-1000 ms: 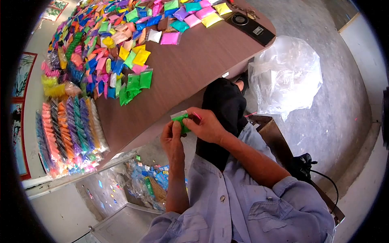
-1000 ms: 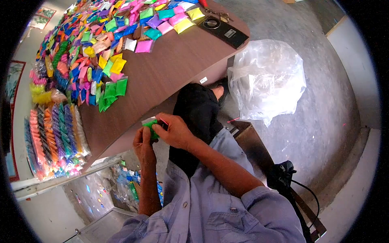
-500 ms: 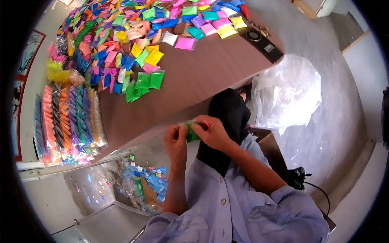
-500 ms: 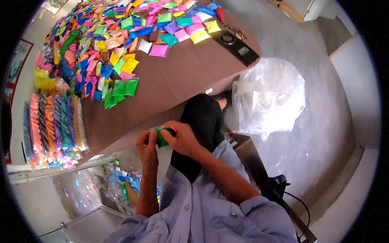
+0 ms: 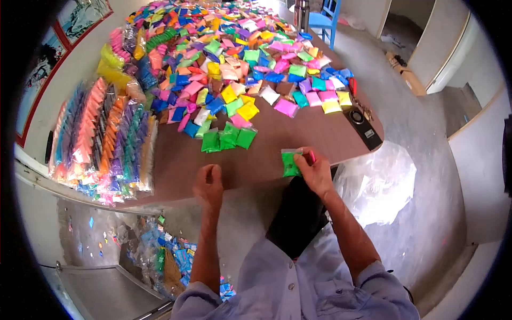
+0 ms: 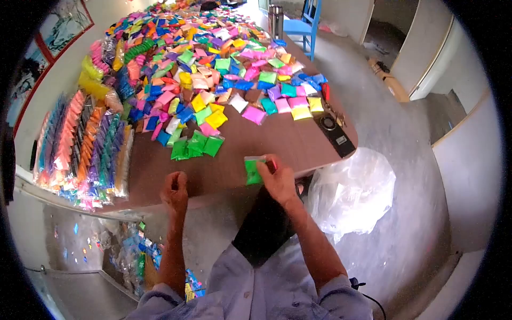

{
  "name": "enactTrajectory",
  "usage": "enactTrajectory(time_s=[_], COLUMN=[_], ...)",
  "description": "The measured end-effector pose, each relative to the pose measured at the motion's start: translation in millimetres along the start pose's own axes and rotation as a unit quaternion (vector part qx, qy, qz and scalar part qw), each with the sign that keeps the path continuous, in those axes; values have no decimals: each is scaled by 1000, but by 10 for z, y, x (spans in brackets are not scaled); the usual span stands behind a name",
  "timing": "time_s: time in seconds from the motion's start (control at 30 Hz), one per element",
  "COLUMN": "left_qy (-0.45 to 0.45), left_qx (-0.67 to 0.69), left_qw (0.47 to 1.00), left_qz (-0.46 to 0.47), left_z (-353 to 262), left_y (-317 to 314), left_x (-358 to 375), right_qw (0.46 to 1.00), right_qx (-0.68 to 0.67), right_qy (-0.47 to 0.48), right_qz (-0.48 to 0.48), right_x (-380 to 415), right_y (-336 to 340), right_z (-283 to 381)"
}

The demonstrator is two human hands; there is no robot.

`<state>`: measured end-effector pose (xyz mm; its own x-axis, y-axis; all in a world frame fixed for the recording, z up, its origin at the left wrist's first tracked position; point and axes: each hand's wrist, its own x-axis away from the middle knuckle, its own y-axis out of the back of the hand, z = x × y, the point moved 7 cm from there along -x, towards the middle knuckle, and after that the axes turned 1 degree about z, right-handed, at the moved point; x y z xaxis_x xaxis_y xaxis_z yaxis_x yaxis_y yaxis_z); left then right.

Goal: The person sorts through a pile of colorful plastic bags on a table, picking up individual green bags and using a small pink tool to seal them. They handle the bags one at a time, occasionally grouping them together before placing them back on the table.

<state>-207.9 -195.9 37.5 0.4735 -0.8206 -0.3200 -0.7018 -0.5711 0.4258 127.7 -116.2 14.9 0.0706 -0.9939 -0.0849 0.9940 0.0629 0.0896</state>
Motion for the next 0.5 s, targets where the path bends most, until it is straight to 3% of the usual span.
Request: enactTrajectory(time_s=[0.07, 0.1, 0.17, 0.2, 0.27, 0.37, 0.5], left_qy=[-135, -137, -220, -218, -175, -215, -224], left_qx=[-121, -114, -163, -157, -136, -162, -154], left_qw=[981, 981, 958, 959, 970, 957, 957], left_qz=[-70, -73, -88, -85, -101, -106, -99], left_z=[168, 135, -25, -52, -67, -171, -141], left_y=[108, 124, 110, 104, 107, 113, 93], left_x=[-172, -203, -172, -151, -146, -148, -152], right_qw=[990, 989, 957, 955, 913, 902, 916], right_qx=[131, 136, 279, 285, 363, 345, 305], right_qy=[9, 15, 34, 32, 115, 176, 165], right_qz=[-55, -57, -72, -75, -143, -192, -201], right_x=[-221, -321, -460, -460, -475, -487, -503], right_y=[175, 197, 273, 294, 336, 383, 380], right_z=[-4, 15, 47, 50, 206, 183, 179])
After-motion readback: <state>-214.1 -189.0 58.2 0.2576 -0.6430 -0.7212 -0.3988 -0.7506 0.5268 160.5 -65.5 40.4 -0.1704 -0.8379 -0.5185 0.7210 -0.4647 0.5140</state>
